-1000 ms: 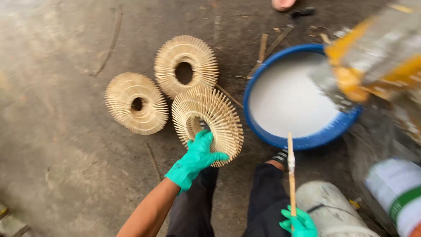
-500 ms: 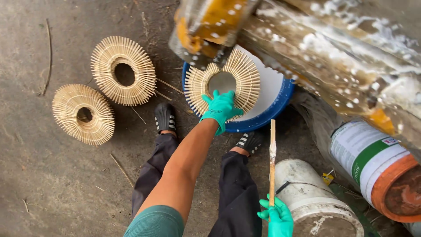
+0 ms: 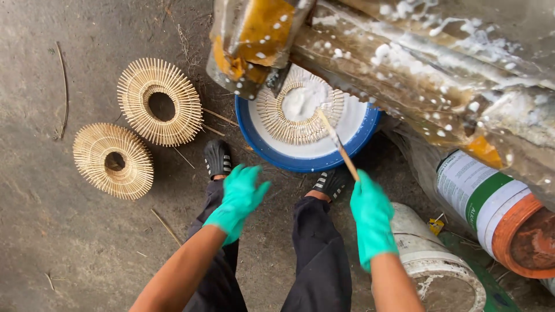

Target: Applying liquid sealant to bamboo rings and filing the edges of a circular bamboo structure in a workshop.

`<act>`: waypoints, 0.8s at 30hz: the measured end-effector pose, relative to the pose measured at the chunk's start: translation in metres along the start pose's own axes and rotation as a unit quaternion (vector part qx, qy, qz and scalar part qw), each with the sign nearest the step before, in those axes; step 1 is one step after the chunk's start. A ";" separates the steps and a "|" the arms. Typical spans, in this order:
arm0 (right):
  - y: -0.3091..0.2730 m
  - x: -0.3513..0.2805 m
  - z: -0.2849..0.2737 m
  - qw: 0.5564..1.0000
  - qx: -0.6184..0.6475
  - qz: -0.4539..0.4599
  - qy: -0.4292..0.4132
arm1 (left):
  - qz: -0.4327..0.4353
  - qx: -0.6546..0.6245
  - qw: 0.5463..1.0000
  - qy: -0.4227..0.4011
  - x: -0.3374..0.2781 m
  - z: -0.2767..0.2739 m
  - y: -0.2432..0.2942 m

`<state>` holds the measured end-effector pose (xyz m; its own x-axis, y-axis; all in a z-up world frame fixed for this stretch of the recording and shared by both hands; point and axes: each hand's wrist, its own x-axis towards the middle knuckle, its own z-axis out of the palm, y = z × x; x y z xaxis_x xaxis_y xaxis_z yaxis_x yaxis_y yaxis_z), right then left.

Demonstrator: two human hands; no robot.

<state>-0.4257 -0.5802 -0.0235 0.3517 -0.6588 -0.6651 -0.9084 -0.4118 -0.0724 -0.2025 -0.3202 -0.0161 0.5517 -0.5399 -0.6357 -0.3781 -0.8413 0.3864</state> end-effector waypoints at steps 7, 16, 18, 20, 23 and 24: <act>-0.083 0.063 -0.009 0.991 -0.106 -0.020 -0.076 | -0.326 0.082 0.939 -0.076 -0.148 -0.048 -0.186; -0.200 0.028 -0.050 0.978 -0.183 -0.005 -0.103 | -0.439 0.116 0.879 -0.143 -0.332 -0.009 -0.328; -0.198 0.033 -0.038 0.977 -0.186 -0.009 -0.099 | -0.443 0.107 0.875 -0.162 -0.348 0.005 -0.339; -0.201 0.035 -0.034 0.978 -0.190 -0.014 -0.090 | -0.446 0.095 0.872 -0.177 -0.354 0.020 -0.351; -0.211 0.029 -0.046 0.979 -0.189 -0.002 -0.075 | -0.450 0.091 0.841 -0.285 -0.356 0.036 -0.363; -0.211 0.022 -0.054 0.979 -0.190 0.011 -0.069 | -0.451 0.086 0.852 -0.251 -0.360 0.038 -0.361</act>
<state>-0.2137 -0.5421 0.0173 0.2744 -0.5893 -0.7599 -0.7561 -0.6205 0.2082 -0.2930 0.1792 0.0478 0.3049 0.4406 -0.8443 -0.0960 -0.8678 -0.4875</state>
